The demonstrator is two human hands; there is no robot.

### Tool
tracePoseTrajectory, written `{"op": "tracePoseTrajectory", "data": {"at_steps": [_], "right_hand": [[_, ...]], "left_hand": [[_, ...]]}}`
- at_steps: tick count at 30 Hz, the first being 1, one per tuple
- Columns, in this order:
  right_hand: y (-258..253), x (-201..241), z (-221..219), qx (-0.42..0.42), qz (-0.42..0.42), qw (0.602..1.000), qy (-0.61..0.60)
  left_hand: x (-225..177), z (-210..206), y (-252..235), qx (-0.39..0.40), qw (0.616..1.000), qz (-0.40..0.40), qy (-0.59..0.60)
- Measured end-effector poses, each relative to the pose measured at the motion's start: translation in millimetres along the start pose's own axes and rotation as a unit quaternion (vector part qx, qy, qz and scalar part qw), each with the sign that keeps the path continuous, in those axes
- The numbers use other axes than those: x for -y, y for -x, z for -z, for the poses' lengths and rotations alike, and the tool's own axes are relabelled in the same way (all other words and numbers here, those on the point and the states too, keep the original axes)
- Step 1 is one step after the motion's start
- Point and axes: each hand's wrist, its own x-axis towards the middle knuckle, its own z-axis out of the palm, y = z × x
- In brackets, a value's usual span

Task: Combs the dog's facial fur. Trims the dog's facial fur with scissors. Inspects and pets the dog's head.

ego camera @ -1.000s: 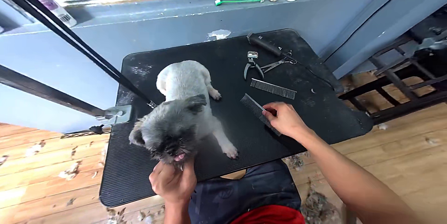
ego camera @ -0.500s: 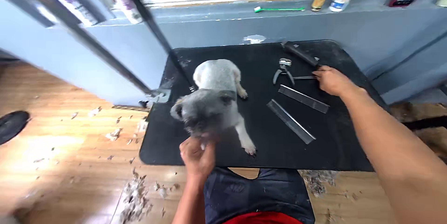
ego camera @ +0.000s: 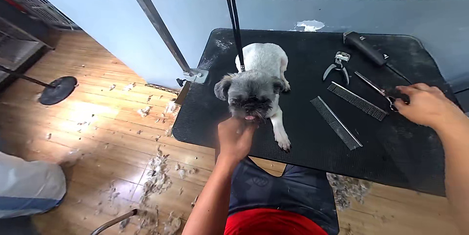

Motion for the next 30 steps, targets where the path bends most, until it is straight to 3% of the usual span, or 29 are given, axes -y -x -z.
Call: {"op": "tracePoseTrajectory", "data": {"at_steps": [3, 8, 15, 21, 27, 30], "right_hand": [[13.3, -15.5, -2.3, 0.031, 0.002, 0.999, -0.009], [22.6, -11.3, -4.7, 0.007, 0.013, 1.0, -0.024], [12.6, -9.3, -6.9, 0.007, -0.032, 0.999, -0.043], [13.0, 17.9, 3.6, 0.022, -0.116, 0.993, -0.022], [14.7, -8.9, -11.1, 0.021, -0.154, 0.988, -0.017], [26.6, 5.8, 4.7, 0.042, -0.185, 0.98, -0.066]], "left_hand": [[1.0, -0.3, 1.0, -0.003, 1.0, 0.003, 0.007], [4.5, -0.3, 1.8, -0.01, 1.0, -0.003, -0.006], [3.7, -7.4, 0.9, -0.006, 0.974, -0.085, -0.212], [4.5, -8.8, 2.6, -0.015, 0.976, -0.097, -0.195], [5.1, -4.8, 0.5, -0.003, 0.982, -0.092, -0.167], [6.5, -2.1, 0.6, -0.006, 0.982, -0.096, -0.16]]}}
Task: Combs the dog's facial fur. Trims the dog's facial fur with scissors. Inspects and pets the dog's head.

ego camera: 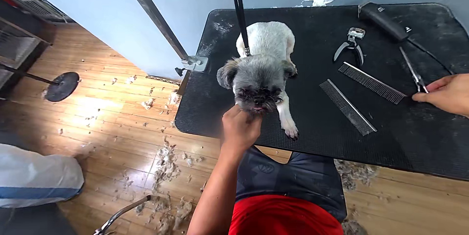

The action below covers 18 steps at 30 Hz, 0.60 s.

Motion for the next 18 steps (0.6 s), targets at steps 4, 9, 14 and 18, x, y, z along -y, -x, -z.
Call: {"op": "tracePoseTrajectory", "data": {"at_steps": [4, 9, 14, 18], "right_hand": [[4.5, -13.6, -1.4, -0.014, 0.007, 0.997, -0.079], [2.4, -31.8, -10.4, -0.024, 0.028, 0.977, -0.21], [41.7, -0.9, 3.2, -0.001, 0.063, 0.931, -0.358], [55.3, 12.2, -4.0, 0.011, 0.208, 0.893, -0.399]], "left_hand": [[-0.9, 1.4, -0.9, -0.009, 1.0, 0.007, 0.0], [2.2, 3.9, -3.0, -0.029, 0.999, -0.014, -0.007], [2.6, 8.7, -7.1, -0.028, 0.999, -0.032, -0.034], [3.0, 9.5, -6.5, -0.028, 0.999, -0.029, -0.031]]}}
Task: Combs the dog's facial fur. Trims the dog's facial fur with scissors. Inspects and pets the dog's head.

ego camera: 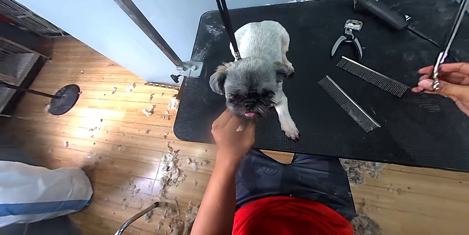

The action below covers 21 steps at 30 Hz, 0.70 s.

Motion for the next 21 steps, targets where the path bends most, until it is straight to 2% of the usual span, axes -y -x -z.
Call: {"op": "tracePoseTrajectory", "data": {"at_steps": [3, 7, 10, 16, 21], "right_hand": [[11.7, 17.5, -35.9, 0.058, 0.111, 0.992, 0.029], [39.5, 71.6, -111.5, 0.196, 0.165, 0.966, -0.02], [45.8, 82.4, -160.1, 0.266, 0.212, 0.94, -0.034], [35.0, 88.8, -204.2, 0.27, 0.328, 0.904, -0.041], [27.2, 93.0, -216.9, 0.28, 0.343, 0.896, -0.021]], "left_hand": [[-0.3, -0.7, 1.9, -0.004, 1.0, 0.004, -0.014], [0.2, -2.9, 4.5, -0.007, 0.999, 0.017, -0.027], [1.9, -4.7, 5.7, -0.008, 1.0, 0.023, -0.017], [7.6, -4.7, 8.2, -0.015, 0.999, 0.009, 0.03], [11.0, -4.7, 9.1, -0.019, 0.998, 0.005, 0.057]]}}
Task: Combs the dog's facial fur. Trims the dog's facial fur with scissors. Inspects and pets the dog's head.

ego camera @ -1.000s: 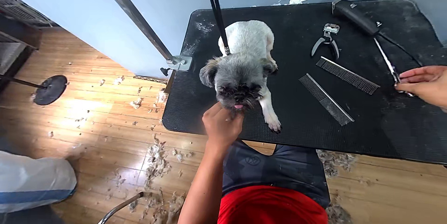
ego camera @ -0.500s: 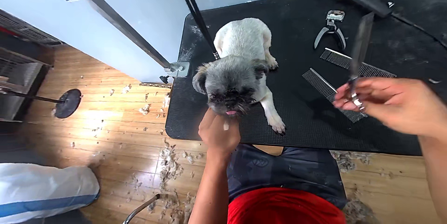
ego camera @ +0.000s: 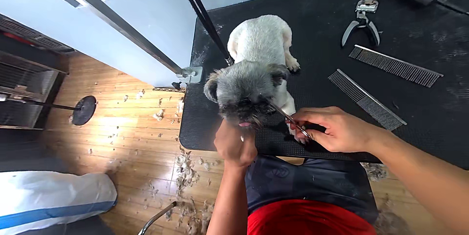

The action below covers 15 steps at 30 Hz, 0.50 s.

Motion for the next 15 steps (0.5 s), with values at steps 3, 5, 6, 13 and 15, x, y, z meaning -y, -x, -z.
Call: {"op": "tracePoseTrajectory", "data": {"at_steps": [3, 5, 6, 13, 15], "right_hand": [[-5.1, 0.6, -1.0, 0.018, 0.011, 1.0, -0.005], [-6.0, 0.5, -1.3, 0.017, 0.021, 0.999, -0.019], [-5.5, -0.3, -1.7, 0.011, 0.024, 0.999, -0.028], [-2.5, -5.3, -7.1, 0.016, 0.012, 0.999, -0.029], [-2.8, -5.1, -7.8, 0.007, 0.011, 0.999, -0.032]], "left_hand": [[1.7, 0.1, 1.1, -0.001, 1.0, -0.001, 0.009], [1.9, -0.1, 1.7, -0.001, 1.0, -0.003, 0.016], [1.7, -0.1, 1.6, 0.001, 1.0, -0.003, 0.016], [1.6, -0.1, -0.3, -0.003, 1.0, -0.008, 0.026], [1.5, 0.2, -0.6, 0.0, 1.0, -0.008, 0.03]]}}
